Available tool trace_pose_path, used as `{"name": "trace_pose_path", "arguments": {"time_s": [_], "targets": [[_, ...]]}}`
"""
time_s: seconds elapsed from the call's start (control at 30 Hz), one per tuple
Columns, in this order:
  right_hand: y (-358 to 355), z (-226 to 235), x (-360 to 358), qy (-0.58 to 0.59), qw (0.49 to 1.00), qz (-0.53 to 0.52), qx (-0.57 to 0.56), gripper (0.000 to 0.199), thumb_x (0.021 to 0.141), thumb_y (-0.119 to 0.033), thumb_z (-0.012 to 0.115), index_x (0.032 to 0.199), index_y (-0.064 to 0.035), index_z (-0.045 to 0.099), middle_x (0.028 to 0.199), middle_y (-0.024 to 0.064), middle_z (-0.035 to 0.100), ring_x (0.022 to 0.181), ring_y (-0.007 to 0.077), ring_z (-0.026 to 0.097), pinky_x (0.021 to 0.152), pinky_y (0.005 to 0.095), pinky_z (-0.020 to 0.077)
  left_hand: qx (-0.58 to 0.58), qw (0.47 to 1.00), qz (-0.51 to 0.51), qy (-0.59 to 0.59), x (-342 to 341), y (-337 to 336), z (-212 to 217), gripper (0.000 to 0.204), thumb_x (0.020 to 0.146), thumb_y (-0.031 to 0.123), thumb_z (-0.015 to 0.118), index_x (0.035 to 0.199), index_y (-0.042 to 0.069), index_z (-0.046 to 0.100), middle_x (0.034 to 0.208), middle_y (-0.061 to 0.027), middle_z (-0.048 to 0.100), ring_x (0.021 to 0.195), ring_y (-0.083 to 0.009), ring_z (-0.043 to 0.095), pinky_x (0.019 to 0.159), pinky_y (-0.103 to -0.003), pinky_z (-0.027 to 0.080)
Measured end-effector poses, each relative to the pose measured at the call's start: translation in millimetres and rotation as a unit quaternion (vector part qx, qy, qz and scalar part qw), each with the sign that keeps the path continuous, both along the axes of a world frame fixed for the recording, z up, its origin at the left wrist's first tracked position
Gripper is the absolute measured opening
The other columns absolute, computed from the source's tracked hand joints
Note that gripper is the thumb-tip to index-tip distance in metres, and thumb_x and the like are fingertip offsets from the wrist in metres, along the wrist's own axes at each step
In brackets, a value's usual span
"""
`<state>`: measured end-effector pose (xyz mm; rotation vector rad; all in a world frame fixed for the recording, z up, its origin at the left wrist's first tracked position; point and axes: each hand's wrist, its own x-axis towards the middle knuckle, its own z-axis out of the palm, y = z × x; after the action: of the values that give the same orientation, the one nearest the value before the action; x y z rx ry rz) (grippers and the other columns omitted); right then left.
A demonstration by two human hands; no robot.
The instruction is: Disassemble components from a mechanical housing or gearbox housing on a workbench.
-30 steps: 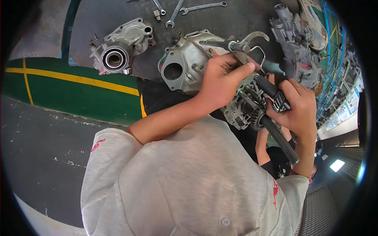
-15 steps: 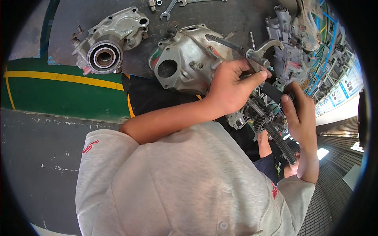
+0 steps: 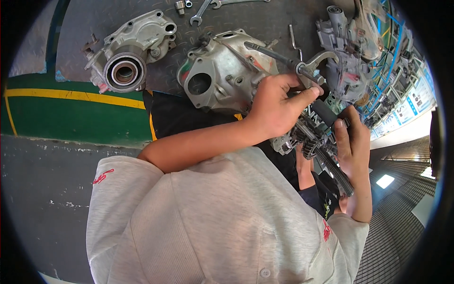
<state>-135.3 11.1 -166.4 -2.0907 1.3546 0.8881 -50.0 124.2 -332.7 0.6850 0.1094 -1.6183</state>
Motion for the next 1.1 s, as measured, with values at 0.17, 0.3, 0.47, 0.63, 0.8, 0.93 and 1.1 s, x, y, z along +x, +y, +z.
{"name": "trace_pose_path", "arguments": {"time_s": [0.17,0.3,0.47,0.63,0.8,0.93,1.1], "targets": [[-3.5,-3.3,-1.1,-0.012,0.999,-0.033,0.017,0.03,0.097,-0.029,0.061,0.099,0.0001,0.054,0.067,0.017,0.059,0.058,0.0299,0.056,0.058,0.0373,0.0436,0.014,1.0,0.025,0.008,-1.1,-1.4,0.0,0.016,0.097,0.006,0.061,0.105,-0.005,0.07,0.102,-0.0102,0.073,0.096,-0.0158,0.068,0.09,-0.03,0.053],[-6.0,-2.2,-7.7,-0.054,0.995,-0.064,0.049,0.038,0.089,-0.034,0.07,0.097,-0.0008,0.053,0.065,0.0074,0.056,0.059,0.016,0.056,0.059,0.0332,0.0438,0.0,0.999,0.017,0.028,5.9,-3.4,-5.7,0.015,0.095,0.007,0.064,0.102,-0.005,0.072,0.099,-0.0101,0.074,0.094,-0.0153,0.068,0.088,-0.029,0.053],[-10.6,-11.0,-18.7,-0.125,0.984,-0.11,0.069,0.032,0.087,-0.031,0.069,0.094,-0.003,0.055,0.067,-0.0001,0.053,0.061,0.0078,0.052,0.055,0.0265,0.039,-0.006,1.0,0.01,-0.004,10.6,0.4,-6.4,0.015,0.094,0.007,0.065,0.1,-0.004,0.072,0.1,-0.011,0.075,0.095,-0.0165,0.068,0.091,-0.031,0.051],[-36.1,-27.6,-53.5,-0.202,0.883,-0.346,0.245,0.032,0.086,-0.033,0.066,0.098,-0.0038,0.06,0.073,-0.0006,0.052,0.059,0.0066,0.05,0.049,0.0229,0.0336,0.031,0.999,-0.028,-0.028,28.7,4.8,-1.6,0.022,0.093,0.011,0.064,0.107,-0.005,0.072,0.105,-0.0124,0.074,0.099,-0.0186,0.068,0.094,-0.033,0.05],[-40.3,-62.6,-56.5,-0.168,0.825,-0.345,0.414,0.044,0.089,-0.042,0.061,0.099,0.0002,0.063,0.062,0.0039,0.055,0.041,0.0057,0.042,0.036,0.0224,0.0251,0.02,0.995,-0.027,-0.094,33.3,15.6,15.0,0.019,0.095,0.009,0.064,0.104,-0.005,0.071,0.104,-0.0124,0.074,0.099,-0.0173,0.067,0.093,-0.031,0.051],[-35.7,-71.9,-46.5,-0.074,0.816,-0.423,0.388,0.05,0.092,-0.05,0.057,0.081,-0.0011,0.062,0.052,0.0003,0.049,0.036,0.0061,0.037,0.032,0.0222,0.0216,0.013,0.976,-0.031,-0.213,29.0,26.1,28.5,0.019,0.098,0.014,0.062,0.104,-0.003,0.07,0.1,-0.0062,0.068,0.094,-0.0147,0.064,0.088,-0.03,0.049],[-40.6,-68.3,-42.3,-0.07,0.806,-0.417,0.415,0.062,0.085,-0.061,0.062,0.069,-0.0015,0.058,0.052,-0.0012,0.047,0.034,0.0053,0.035,0.03,0.0194,0.024,-0.014,0.958,-0.021,-0.286,22.6,27.9,32.5,0.019,0.1,0.017,0.06,0.1,-0.001,0.066,0.09,-0.0028,0.061,0.086,-0.0122,0.056,0.08,-0.029,0.045]]}}
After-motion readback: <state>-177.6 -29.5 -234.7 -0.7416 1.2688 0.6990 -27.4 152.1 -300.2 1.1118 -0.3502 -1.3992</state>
